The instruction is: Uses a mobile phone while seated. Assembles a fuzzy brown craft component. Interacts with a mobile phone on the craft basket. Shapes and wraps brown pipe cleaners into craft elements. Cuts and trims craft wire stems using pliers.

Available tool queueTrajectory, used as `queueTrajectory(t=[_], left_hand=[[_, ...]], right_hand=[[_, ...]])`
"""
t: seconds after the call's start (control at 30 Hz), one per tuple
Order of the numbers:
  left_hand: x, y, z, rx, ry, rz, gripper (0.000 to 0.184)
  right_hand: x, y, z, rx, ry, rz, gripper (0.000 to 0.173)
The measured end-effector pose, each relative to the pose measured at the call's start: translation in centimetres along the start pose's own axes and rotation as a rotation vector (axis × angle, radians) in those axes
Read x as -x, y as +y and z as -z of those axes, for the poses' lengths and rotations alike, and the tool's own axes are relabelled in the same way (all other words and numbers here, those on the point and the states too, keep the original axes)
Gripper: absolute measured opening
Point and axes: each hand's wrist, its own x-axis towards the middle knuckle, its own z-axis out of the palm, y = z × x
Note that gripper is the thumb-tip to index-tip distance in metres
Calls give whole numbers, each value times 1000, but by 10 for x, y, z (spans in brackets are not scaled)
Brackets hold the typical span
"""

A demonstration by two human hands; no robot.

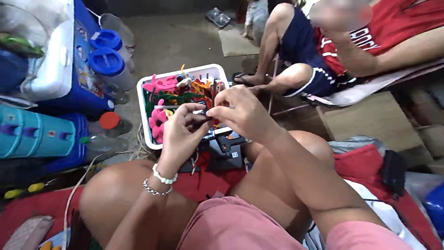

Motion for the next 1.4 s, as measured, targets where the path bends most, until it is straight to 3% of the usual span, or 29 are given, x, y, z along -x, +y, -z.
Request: queueTrajectory(t=[0.87,1.07,1.2,1.4], left_hand=[[4,5,1,-75,68,-110,39],[5,7,-1,-65,183,-105,38],[3,7,0,-34,239,-109,39],[4,7,0,27,268,-74,34]], right_hand=[[0,-8,0,54,97,44,10],[1,-20,-15,-20,213,-134,10],[1,-27,-18,-170,240,-283,16],[1,-36,-28,-380,327,-421,11]])
